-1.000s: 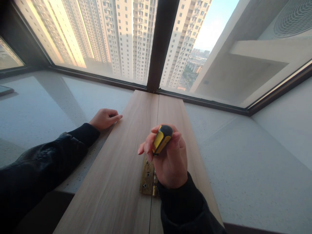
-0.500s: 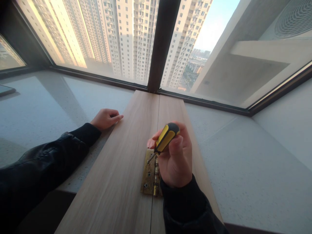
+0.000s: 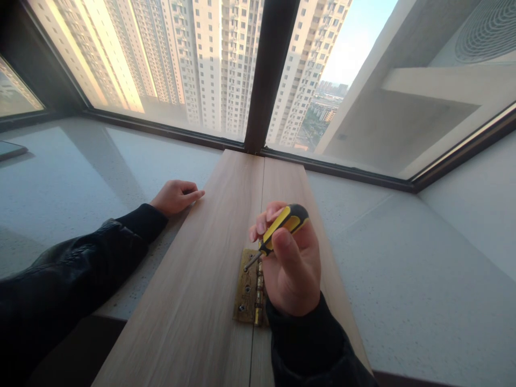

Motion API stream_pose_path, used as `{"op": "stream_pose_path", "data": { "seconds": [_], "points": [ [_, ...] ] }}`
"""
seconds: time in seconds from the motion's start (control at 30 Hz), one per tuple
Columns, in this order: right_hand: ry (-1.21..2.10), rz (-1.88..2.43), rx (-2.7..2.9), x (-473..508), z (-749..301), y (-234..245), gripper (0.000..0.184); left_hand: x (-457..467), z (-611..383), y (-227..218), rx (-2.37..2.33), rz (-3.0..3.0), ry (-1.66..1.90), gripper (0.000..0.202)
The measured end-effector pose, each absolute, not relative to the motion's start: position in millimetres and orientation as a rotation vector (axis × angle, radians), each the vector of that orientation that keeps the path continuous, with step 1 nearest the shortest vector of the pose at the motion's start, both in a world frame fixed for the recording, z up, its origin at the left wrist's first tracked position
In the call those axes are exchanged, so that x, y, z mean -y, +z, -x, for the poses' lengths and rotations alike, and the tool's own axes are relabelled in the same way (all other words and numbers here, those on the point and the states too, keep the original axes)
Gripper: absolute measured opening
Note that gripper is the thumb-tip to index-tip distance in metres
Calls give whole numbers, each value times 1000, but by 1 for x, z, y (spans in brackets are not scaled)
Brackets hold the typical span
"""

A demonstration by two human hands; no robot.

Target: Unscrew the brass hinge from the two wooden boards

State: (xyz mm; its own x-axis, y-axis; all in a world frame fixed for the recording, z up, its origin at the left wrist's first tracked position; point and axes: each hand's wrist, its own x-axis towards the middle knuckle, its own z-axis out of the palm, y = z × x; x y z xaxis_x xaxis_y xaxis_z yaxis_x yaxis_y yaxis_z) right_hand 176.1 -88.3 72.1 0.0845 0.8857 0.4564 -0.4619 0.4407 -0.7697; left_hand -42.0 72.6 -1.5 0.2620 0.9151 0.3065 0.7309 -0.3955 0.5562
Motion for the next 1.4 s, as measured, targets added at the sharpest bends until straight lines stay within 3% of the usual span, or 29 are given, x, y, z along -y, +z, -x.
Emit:
{"op": "stream_pose_path", "data": {
  "seconds": [0.47,1.07,1.27,1.4],
  "points": [
    [1087,489,1162,89,-174,65,32,-72,41,0,-1512,-2226,859,36],
    [857,606,1147,87,-182,59,16,-72,41,-1,-1505,-2225,857,38],
    [1008,516,1261,88,-178,63,25,-72,41,-1,-1509,-2224,850,37],
    [997,489,1253,87,-177,62,22,-72,42,-1,-1507,-2226,858,37]
  ]
}}
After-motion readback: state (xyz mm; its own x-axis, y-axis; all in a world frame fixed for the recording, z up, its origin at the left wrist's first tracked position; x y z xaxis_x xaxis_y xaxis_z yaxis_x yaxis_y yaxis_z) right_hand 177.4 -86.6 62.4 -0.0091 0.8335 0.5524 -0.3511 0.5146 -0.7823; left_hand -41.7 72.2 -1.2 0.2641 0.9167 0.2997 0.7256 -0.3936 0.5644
